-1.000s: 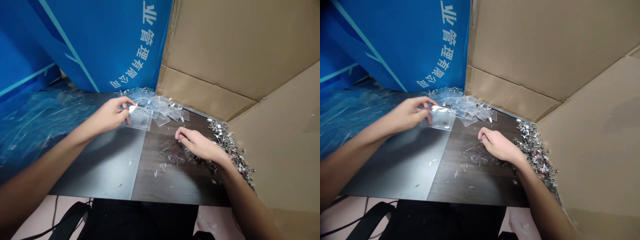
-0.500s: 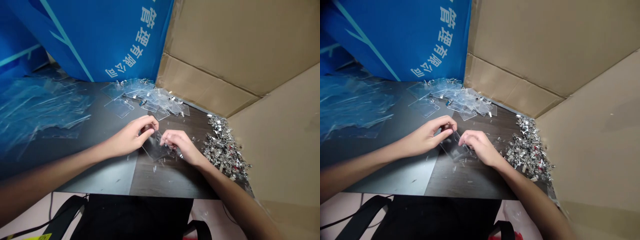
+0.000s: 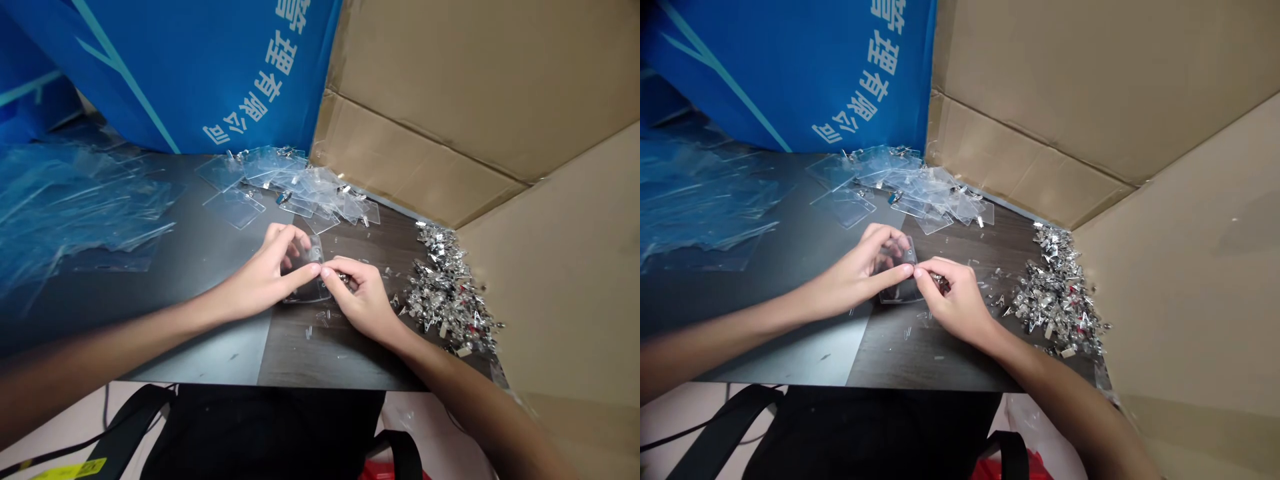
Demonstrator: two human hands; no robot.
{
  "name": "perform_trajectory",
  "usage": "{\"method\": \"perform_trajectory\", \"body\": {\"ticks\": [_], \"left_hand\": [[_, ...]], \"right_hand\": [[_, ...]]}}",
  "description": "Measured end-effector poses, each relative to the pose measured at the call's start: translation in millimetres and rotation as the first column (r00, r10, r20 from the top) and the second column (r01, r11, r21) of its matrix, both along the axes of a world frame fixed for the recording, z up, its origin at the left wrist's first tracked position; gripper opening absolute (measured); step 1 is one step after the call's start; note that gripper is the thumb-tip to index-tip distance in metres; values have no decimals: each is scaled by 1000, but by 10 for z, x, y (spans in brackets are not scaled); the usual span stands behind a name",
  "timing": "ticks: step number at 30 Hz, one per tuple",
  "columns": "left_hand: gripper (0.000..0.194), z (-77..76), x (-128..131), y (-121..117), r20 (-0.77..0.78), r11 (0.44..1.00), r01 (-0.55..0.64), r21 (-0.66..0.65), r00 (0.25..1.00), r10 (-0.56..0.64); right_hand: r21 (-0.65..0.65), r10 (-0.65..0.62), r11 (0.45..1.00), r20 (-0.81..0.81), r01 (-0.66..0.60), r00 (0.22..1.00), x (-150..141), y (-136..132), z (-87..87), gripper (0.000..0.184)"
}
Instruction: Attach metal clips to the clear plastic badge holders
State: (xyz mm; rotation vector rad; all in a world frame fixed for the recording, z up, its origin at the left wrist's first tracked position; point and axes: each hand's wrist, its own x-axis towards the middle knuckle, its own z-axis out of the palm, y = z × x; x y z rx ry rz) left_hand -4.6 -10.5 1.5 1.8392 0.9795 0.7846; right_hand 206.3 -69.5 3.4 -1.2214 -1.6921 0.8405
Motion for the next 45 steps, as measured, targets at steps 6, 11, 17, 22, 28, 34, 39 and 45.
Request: {"method": "perform_trajectory", "body": {"ticks": [6,11,17,22,28,34,39,45], "left_hand": [[34,97,-18,75,-15,993,110,36,994,-109],[18,110,-23,61,-47,990,135,39,990,-133],[37,65,-67,73,24,968,248,-22,969,-248],[62,66,-48,26,11,981,185,-52,983,-185],[62,66,-48,22,73,984,169,-58,984,-165],[56,8,-68,71,126,971,234,-58,966,-225],[46,-62,-43,96,133,973,181,-142,978,-163],[38,-48,-30,136,154,965,129,-230,984,-94]], "right_hand": [[55,70,996,-32,-68,997,3,7,-34,27],[-99,96,989,-108,-106,990,10,10,-17,19],[-285,84,923,-510,-260,856,68,172,-114,39],[-304,108,919,-420,-251,901,88,193,-119,30],[-281,186,918,-314,-279,931,87,170,-124,25],[-309,179,899,-389,-311,904,89,197,-170,33],[-328,162,900,-361,-288,918,76,192,-146,38],[-345,155,903,-296,-257,943,66,163,-81,50]]}}
